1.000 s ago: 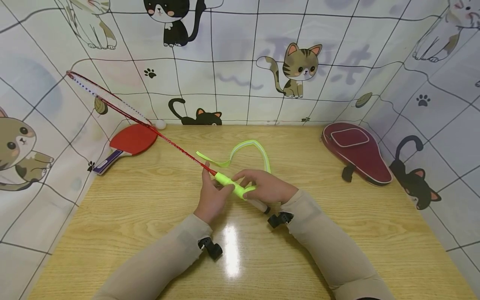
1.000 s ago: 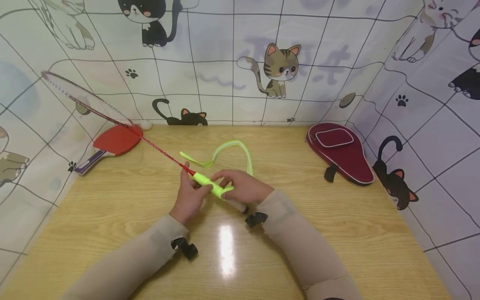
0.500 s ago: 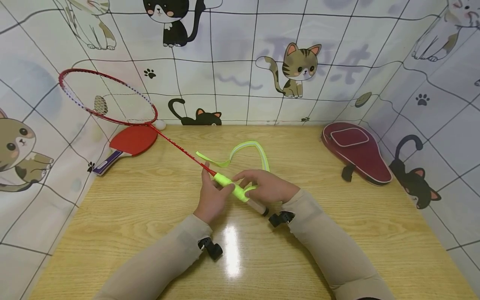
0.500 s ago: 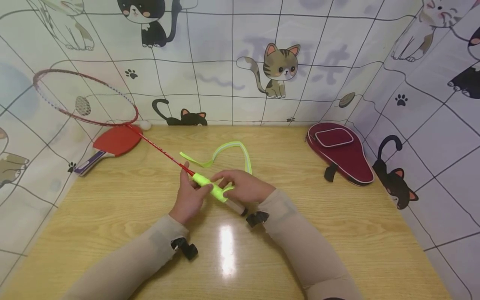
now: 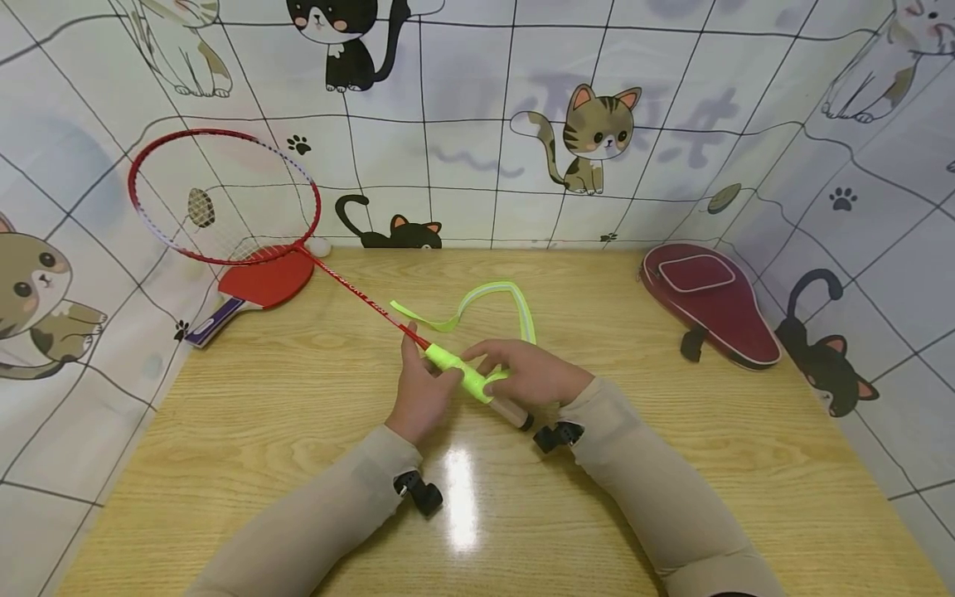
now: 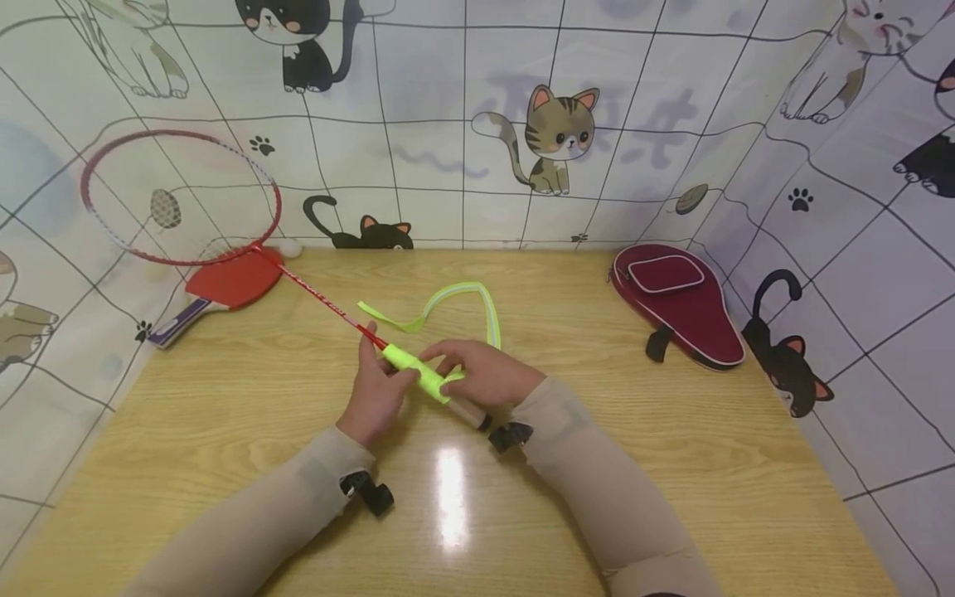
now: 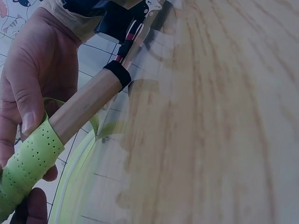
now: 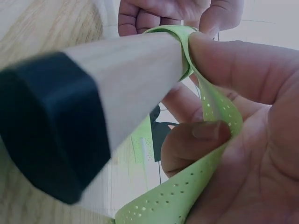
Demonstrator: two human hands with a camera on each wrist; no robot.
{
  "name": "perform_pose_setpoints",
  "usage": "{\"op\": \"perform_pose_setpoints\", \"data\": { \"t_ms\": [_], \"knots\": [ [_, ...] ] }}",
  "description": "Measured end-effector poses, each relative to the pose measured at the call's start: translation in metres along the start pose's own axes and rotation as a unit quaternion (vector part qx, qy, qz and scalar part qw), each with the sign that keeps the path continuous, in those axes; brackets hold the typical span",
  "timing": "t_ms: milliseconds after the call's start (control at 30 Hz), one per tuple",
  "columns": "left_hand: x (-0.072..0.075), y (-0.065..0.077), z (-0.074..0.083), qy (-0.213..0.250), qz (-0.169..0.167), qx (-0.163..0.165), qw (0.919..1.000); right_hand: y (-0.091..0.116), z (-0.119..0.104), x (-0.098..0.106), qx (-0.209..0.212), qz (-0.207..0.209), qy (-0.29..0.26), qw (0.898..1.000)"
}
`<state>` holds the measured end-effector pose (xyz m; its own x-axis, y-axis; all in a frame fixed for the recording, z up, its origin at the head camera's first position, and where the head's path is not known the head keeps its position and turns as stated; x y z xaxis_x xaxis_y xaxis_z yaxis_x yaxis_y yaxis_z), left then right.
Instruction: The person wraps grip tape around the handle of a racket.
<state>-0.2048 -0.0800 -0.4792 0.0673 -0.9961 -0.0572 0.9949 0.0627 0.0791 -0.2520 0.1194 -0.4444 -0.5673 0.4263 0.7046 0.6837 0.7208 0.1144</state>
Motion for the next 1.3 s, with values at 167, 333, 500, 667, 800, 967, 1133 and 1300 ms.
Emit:
{"op": "perform_pose_setpoints", "data": {
  "t_ms": [167,333,500,667,800,967,1133,1300],
  "knots": [
    [0.0006,-0.0002,-0.0005,-0.001,-0.011,-0.01,0.9999,0.0006,-0.0018,0.0008,0.004,0.004,-0.002,1.0],
    [0.0002,-0.0004,0.0005,-0.01,-0.01,-0.01,0.9999,0.0011,-0.002,0.0014,0.007,0.001,0.001,1.0],
    [-0.0005,-0.0007,0.0007,-0.012,-0.003,-0.009,0.9999,0.0003,0.0003,0.0024,0.023,-0.002,0.01,1.0],
    [-0.0008,-0.0004,0.0004,-0.008,0.002,-0.006,1.0,0.0006,0.0007,0.0031,0.023,-0.008,0.007,1.0],
    [-0.0005,-0.001,-0.0003,-0.001,0.004,-0.001,1.0,0.0002,0.0013,0.0026,0.019,-0.011,0.009,1.0],
    [0.0001,-0.002,-0.0004,0.01,-0.002,0.004,0.9999,0.0007,0.002,0.0026,0.01,-0.018,-0.009,1.0],
    [0.0007,-0.0026,-0.0006,0.015,-0.005,0.004,0.9999,0.0011,0.0019,0.0029,0.008,-0.021,-0.014,1.0],
    [0.001,-0.0024,-0.0014,0.018,-0.011,-0.009,0.9997,0.0013,0.0022,0.0027,0.005,-0.014,-0.005,1.0]
  ]
}}
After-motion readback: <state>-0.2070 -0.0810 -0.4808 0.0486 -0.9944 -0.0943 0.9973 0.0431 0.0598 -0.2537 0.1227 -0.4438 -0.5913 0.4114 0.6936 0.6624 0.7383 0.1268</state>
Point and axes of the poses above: each hand's wrist, its own y-axis away from the middle knuckle, its own x-axis out of the back of the hand, z = x × y, the point moved 1 cm from there along -y, towards the middle knuckle, and after that the axes turned 6 degrees about y, right-handed, at the moved point
